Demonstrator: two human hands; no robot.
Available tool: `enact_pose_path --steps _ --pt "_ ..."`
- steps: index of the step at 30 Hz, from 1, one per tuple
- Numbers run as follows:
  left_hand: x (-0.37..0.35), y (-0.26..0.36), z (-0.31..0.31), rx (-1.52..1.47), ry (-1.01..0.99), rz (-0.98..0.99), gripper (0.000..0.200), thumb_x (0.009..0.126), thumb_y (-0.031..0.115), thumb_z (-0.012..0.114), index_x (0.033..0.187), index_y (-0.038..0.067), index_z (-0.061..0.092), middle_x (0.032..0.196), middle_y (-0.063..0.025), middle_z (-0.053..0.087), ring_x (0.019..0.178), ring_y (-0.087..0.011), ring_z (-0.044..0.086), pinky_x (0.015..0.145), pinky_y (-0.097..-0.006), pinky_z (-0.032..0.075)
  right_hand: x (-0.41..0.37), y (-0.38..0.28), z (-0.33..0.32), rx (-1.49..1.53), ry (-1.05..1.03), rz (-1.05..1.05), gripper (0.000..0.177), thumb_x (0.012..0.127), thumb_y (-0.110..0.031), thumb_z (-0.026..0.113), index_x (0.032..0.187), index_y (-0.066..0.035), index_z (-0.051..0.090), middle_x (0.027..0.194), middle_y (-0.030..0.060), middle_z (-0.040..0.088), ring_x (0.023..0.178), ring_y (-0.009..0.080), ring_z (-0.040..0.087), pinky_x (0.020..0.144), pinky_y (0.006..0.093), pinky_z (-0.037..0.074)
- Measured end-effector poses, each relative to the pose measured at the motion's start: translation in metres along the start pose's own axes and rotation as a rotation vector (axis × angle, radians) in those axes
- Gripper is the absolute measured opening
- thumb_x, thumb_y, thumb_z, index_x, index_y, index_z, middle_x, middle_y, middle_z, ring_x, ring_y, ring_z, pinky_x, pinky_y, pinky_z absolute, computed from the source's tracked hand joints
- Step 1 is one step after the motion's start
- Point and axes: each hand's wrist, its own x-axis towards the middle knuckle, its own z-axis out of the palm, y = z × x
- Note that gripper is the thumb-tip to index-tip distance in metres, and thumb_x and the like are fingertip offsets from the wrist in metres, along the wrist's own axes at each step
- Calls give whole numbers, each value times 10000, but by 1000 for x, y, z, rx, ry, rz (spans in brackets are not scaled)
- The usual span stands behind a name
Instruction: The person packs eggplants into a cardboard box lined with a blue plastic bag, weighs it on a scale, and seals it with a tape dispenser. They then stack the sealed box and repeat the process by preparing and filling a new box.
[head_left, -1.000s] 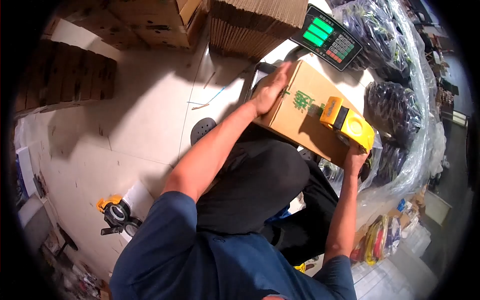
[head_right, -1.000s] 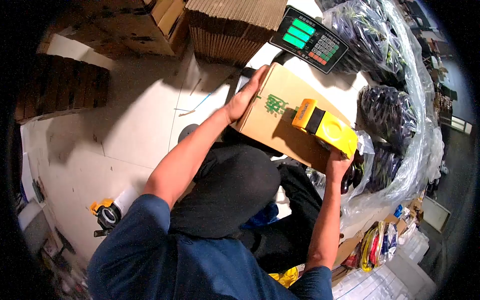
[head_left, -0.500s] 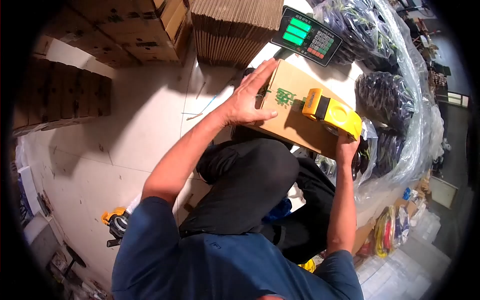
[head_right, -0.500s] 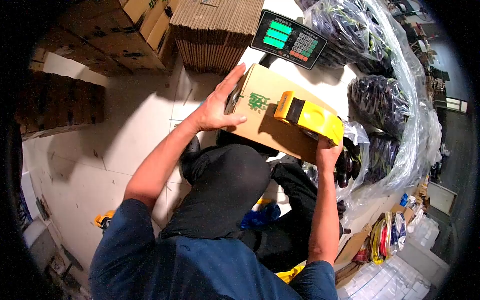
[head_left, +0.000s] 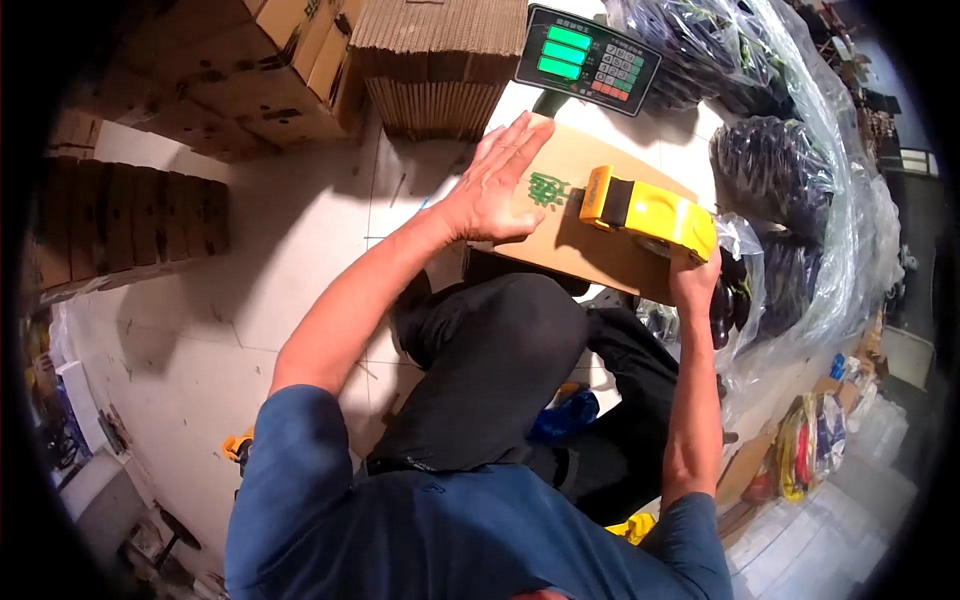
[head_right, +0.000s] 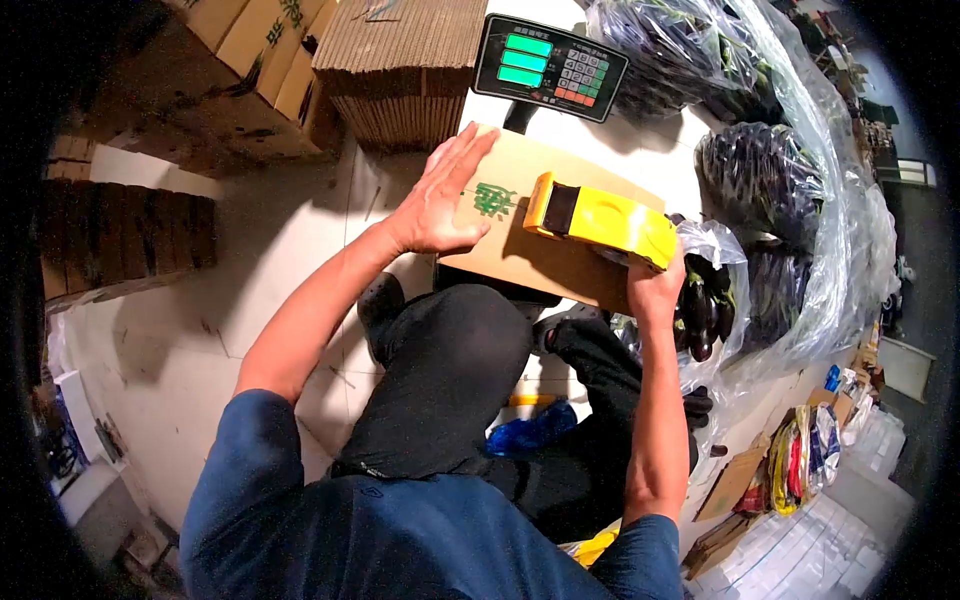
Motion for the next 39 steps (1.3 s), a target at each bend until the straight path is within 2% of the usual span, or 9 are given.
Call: enact_pose_path --steps 3,9,14,19,23,29,34,36,39 --pt "7 -2 -11 67 -85 43 1066 662 336 779 1552 58 263 1494 -144 479 1498 -391 269 1222 -575 157 1 -18 -5 27 -29 77 316 903 -78 675 1204 0 617 1139 163 671 1085 293 652 953 363 493" --pt "16 -8 -26 198 -202 141 867 714 525 802 1415 128 479 1461 -132 500 1473 -399 312 1208 -586 202 1 -16 -2 2 -1 65 307 903 -67 652 1200 -10 601 1092 166 689 1029 300 680 914 361 517" --pt "17 -6 -23 111 -181 130 785 727 480 824 1354 119 519 1433 -125 509 1465 -413 317 1202 -532 296 5 -17 -2 49 64 -68 452 852 3 628 1293 -29 537 1174 171 654 1096 297 653 942 367 515" --pt "17 -3 -27 88 -213 68 763 712 443 841 1325 110 531 1430 -105 512 1472 -380 317 1206 -488 327 15 -30 -34 48 -167 29 660 787 49 671 1390 -70 430 1185 161 618 1101 309 640 964 374 512" --pt "17 0 -26 52 -213 28 750 695 412 854 1298 94 541 1425 -97 517 1484 -357 310 1200 -464 343 28 8 -95 -100 -310 -62 735 761 142 697 1406 -97 437 1171 118 628 1077 232 619 975 344 490" --pt "15 -3 -23 -26 -233 -47 747 693 386 852 1300 99 525 1473 -105 480 1514 -358 250 1199 -473 336 25 66 -178 -351 -304 61 639 801 88 724 1356 -87 460 1146 157 662 1057 280 653 922 371 516" --pt "16 1 -25 5 -268 -40 745 704 388 849 1290 100 491 1488 -121 466 1517 -385 232 1186 -501 340 13 92 -170 -331 -285 114 634 786 62 737 1342 -79 468 1135 196 657 1056 338 656 921 400 514" --pt "17 0 -25 -11 -269 -62 746 706 392 849 1292 101 491 1488 -121 466 1517 -385 231 1187 -503 337 9 102 -164 -393 -282 29 578 833 40 717 1338 -76 461 1090 153 658 1001 249 650 898 347 515" --pt "19 3 -25 35 -288 -60 744 702 392 858 1274 91 490 1499 -120 458 1516 -389 232 1192 -512 322 -6 129 -139 -305 -247 81 540 857 3 714 1331 -62 465 1100 168 668 1016 289 670 890 362 526"
